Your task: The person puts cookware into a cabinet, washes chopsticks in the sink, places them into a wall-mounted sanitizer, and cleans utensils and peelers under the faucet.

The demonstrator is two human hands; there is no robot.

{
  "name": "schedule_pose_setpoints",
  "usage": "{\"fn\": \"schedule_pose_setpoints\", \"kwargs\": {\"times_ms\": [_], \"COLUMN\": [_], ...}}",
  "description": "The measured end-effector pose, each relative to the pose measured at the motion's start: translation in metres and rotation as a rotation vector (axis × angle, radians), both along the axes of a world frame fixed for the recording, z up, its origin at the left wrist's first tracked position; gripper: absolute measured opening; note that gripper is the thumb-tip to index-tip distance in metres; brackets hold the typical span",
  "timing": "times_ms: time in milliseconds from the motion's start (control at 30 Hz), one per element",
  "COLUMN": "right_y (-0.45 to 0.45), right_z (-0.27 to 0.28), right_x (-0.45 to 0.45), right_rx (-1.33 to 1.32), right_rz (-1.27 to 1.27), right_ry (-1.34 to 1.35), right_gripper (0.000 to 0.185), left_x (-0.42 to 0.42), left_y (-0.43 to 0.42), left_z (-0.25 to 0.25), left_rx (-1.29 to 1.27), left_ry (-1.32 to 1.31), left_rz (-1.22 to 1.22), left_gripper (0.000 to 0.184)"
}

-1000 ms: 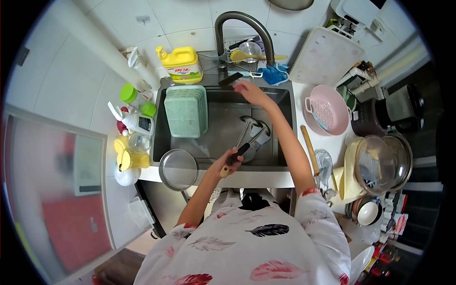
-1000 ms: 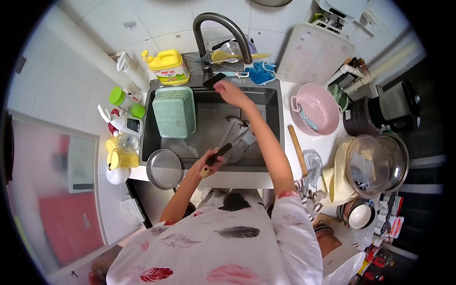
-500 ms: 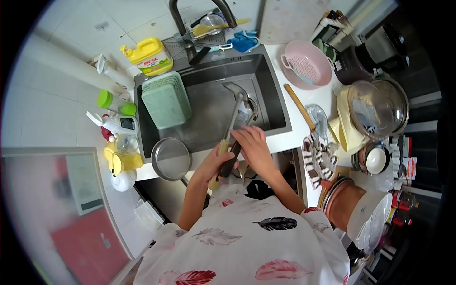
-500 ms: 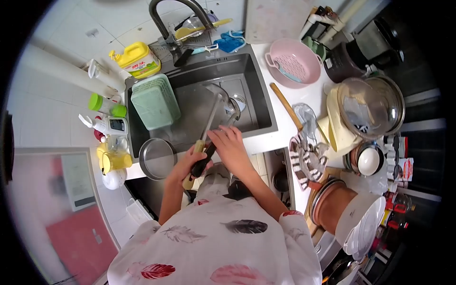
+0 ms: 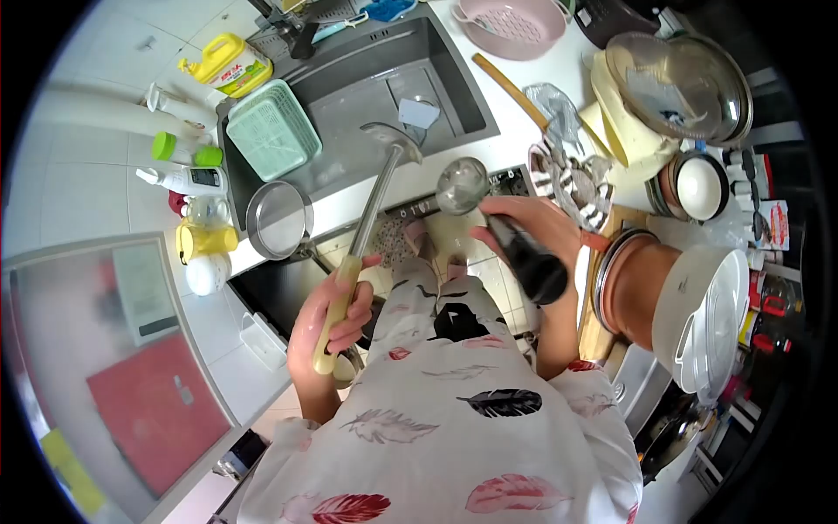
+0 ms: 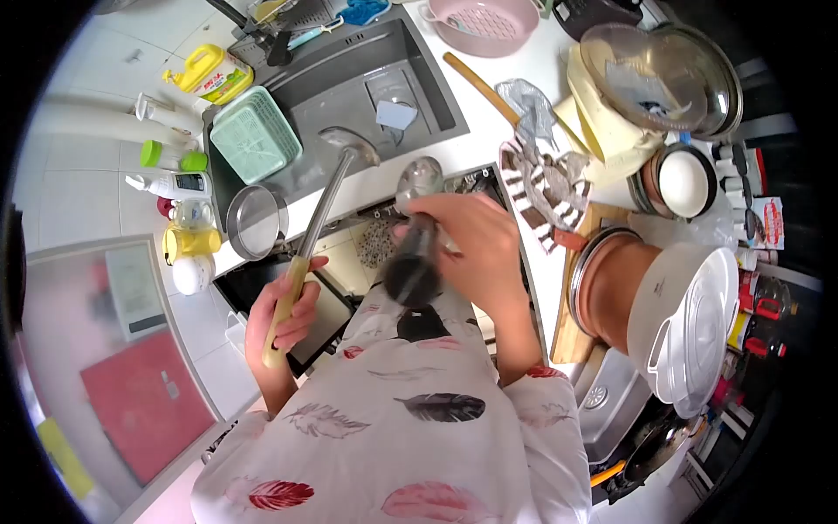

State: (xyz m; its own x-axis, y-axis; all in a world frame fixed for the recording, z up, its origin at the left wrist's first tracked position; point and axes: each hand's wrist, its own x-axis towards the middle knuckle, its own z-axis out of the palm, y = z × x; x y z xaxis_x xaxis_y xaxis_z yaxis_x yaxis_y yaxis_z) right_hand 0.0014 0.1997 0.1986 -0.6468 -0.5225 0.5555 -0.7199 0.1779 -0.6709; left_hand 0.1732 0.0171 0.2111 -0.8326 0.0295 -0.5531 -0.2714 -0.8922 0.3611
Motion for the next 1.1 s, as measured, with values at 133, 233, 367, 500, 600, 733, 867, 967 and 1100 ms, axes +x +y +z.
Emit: {"fn": "schedule_pose_setpoints", "kwargs": {"times_ms": [133, 233, 367, 500, 600, 733, 867, 967, 1100], "right_y": [0.039, 0.054, 0.065, 0.057, 0.041, 0.015, -0.003, -0.012, -0.02], "right_z": [-0.031, -0.069, -0.149, -0.24, -0.296, -0.354, -0.401, -0.42, -0.437], "right_x": [0.019, 0.029, 0.039, 0.05, 0.048, 0.033, 0.013, 0.009, 0.001], "right_rx": [0.014, 0.091, 0.194, 0.263, 0.303, 0.448, 0.515, 0.558, 0.567], "right_rz": [-0.113, -0.213, -0.299, -0.41, -0.367, -0.417, -0.455, -0.497, -0.502], "right_ry": [-0.251, -0.424, -0.494, -0.634, -0.754, -0.849, -0.87, -0.871, -0.89], "right_gripper": [0.023, 0.016, 0.021, 0.025, 0.031, 0.04, 0.039, 0.041, 0.042], "left_x": [0.025, 0.04, 0.049, 0.031, 0.018, 0.013, 0.007, 0.009, 0.007], "left_y": [0.016, 0.018, 0.012, 0.009, 0.015, 0.032, 0.039, 0.045, 0.052], "left_z": [0.006, 0.008, -0.005, -0.045, -0.094, -0.172, -0.224, -0.238, -0.255], "left_rx": [-0.328, -0.478, -0.657, -0.642, -0.648, -0.639, -0.62, -0.558, -0.485], "left_ry": [-0.167, -0.267, -0.259, -0.347, -0.396, -0.426, -0.516, -0.563, -0.597], "left_rz": [-0.153, -0.284, -0.516, -0.661, -0.719, -0.73, -0.744, -0.767, -0.778], "left_gripper": [0.049, 0.05, 0.046, 0.046, 0.028, 0.024, 0.017, 0.015, 0.013]}}
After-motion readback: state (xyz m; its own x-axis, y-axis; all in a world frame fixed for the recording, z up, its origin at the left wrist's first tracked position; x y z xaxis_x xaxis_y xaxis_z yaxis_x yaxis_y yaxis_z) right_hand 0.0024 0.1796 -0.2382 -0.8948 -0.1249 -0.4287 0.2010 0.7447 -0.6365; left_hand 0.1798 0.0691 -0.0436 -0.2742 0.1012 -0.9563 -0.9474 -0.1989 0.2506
